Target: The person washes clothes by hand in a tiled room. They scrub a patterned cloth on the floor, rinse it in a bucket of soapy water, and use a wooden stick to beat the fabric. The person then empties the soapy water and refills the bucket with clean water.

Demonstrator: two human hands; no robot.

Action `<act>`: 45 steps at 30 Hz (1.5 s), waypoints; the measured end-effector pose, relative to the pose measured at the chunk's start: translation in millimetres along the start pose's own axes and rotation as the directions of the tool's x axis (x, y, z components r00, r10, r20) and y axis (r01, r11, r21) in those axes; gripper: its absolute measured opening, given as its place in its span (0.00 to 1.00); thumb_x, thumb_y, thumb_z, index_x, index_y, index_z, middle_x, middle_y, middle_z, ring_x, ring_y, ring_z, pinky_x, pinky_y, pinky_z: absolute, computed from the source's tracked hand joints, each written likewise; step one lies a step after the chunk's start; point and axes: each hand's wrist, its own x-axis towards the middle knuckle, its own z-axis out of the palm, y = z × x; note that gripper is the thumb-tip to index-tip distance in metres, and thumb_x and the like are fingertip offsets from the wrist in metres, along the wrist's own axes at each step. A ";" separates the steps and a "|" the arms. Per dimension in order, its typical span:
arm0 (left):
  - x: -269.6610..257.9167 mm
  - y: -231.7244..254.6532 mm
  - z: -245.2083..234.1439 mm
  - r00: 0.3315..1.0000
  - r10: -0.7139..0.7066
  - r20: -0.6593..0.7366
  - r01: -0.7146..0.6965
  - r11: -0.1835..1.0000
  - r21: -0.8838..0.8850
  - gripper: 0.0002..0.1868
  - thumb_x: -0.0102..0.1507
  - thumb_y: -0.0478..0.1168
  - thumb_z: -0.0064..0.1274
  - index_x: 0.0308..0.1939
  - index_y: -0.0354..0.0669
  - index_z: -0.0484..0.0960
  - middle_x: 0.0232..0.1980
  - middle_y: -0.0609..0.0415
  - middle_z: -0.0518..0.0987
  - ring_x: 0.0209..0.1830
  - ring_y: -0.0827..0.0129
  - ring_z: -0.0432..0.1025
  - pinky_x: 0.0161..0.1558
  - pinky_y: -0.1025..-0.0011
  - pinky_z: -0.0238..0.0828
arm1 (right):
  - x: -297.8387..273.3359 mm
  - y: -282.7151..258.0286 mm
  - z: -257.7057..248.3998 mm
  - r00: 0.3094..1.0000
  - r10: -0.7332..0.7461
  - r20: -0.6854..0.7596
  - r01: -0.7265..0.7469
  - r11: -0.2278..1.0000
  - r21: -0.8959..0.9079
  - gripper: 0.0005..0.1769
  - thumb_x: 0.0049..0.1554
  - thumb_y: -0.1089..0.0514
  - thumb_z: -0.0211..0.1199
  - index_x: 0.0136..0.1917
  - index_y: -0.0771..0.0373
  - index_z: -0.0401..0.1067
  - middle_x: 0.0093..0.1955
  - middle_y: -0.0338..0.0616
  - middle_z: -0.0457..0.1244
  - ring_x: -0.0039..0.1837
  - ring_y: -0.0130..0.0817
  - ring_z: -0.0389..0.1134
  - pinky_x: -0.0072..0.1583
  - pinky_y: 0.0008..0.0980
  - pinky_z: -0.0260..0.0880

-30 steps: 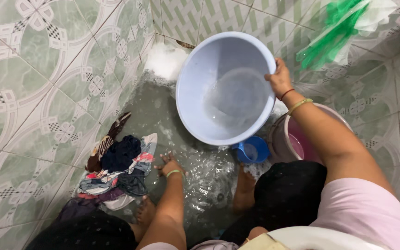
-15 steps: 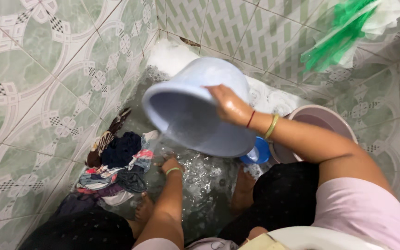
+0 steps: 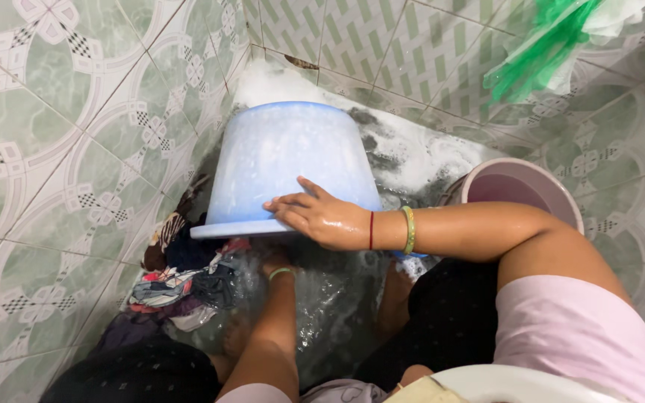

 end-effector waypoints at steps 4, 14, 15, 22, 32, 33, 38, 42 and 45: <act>-5.4 -3.0 -5.0 0.991 -0.026 0.130 0.017 0.997 0.072 0.63 0.53 0.69 0.65 0.83 0.52 0.48 0.81 0.50 0.57 0.80 0.55 0.57 0.76 0.42 0.50 | 0.9 22.8 -0.9 0.999 0.041 -0.020 -0.039 0.997 0.059 0.31 0.54 0.67 0.57 0.72 0.67 0.62 0.79 0.48 0.56 0.76 0.43 0.58 0.75 0.63 0.50; -40.0 -2.3 -43.9 0.984 -0.062 0.166 0.083 0.989 -0.122 0.80 0.46 0.65 0.74 0.83 0.58 0.26 0.86 0.46 0.32 0.74 0.41 0.62 0.67 0.46 0.65 | -70.7 200.7 35.4 0.821 0.479 -0.311 -0.384 0.866 0.321 0.35 0.46 0.69 0.63 0.69 0.68 0.64 0.64 0.62 0.63 0.66 0.60 0.64 0.68 0.47 0.64; -40.6 -2.3 -43.9 0.985 -0.069 0.160 0.085 0.992 -0.094 0.79 0.47 0.65 0.73 0.84 0.59 0.26 0.86 0.47 0.34 0.75 0.40 0.61 0.68 0.44 0.62 | -84.5 217.3 47.6 0.756 0.520 -0.398 -0.414 0.851 0.324 0.34 0.47 0.70 0.63 0.68 0.68 0.64 0.64 0.63 0.63 0.65 0.61 0.65 0.66 0.47 0.65; -32.3 -4.0 -38.7 0.990 -0.056 0.129 0.058 0.998 -0.013 0.81 0.46 0.71 0.73 0.82 0.59 0.24 0.85 0.44 0.27 0.78 0.33 0.45 0.74 0.37 0.47 | -217.5 322.9 107.1 0.245 0.904 -0.349 -0.551 0.426 0.717 0.32 0.45 0.66 0.67 0.64 0.67 0.65 0.52 0.51 0.67 0.51 0.39 0.70 0.54 0.36 0.73; -26.6 -1.4 -34.1 0.976 -0.106 0.189 0.135 0.980 -0.148 0.76 0.49 0.62 0.75 0.82 0.69 0.27 0.86 0.52 0.26 0.78 0.19 0.37 0.64 0.34 0.63 | -305.4 305.2 102.4 0.036 0.995 -0.094 -0.999 0.034 -0.021 0.26 0.46 0.58 0.67 0.56 0.75 0.71 0.51 0.66 0.68 0.54 0.62 0.71 0.56 0.51 0.71; -26.7 -1.6 -32.3 0.976 -0.103 0.190 0.132 0.980 -0.149 0.76 0.49 0.62 0.75 0.82 0.69 0.27 0.86 0.52 0.26 0.78 0.18 0.36 0.64 0.34 0.63 | -302.8 301.3 102.4 0.059 0.991 -0.122 -0.994 0.047 -0.096 0.29 0.45 0.59 0.67 0.58 0.76 0.68 0.51 0.66 0.68 0.54 0.63 0.70 0.56 0.52 0.71; -23.1 -2.4 -25.8 0.977 -0.109 0.181 0.134 0.982 -0.131 0.79 0.47 0.64 0.76 0.82 0.68 0.26 0.86 0.52 0.25 0.77 0.18 0.37 0.66 0.33 0.59 | -245.4 270.3 103.6 0.520 0.848 -0.103 -0.808 0.449 -0.381 0.31 0.50 0.62 0.62 0.68 0.68 0.65 0.63 0.58 0.65 0.62 0.55 0.66 0.68 0.50 0.64; -23.8 -3.6 -28.6 0.975 -0.119 0.185 0.149 0.976 -0.157 0.77 0.48 0.62 0.74 0.82 0.70 0.26 0.86 0.55 0.26 0.78 0.19 0.37 0.64 0.35 0.64 | -176.7 258.5 61.9 0.685 0.715 -0.141 -0.707 0.605 -0.367 0.45 0.49 0.52 0.69 0.75 0.70 0.57 0.74 0.59 0.56 0.69 0.56 0.59 0.68 0.50 0.61; -23.5 -3.8 -28.5 0.978 -0.096 0.183 0.125 0.980 -0.154 0.79 0.46 0.65 0.75 0.82 0.69 0.25 0.87 0.54 0.25 0.79 0.21 0.37 0.66 0.38 0.65 | -139.8 299.5 -10.8 0.663 0.582 -0.471 -0.733 0.632 -0.251 0.46 0.54 0.54 0.71 0.78 0.73 0.54 0.78 0.67 0.53 0.73 0.63 0.56 0.73 0.50 0.59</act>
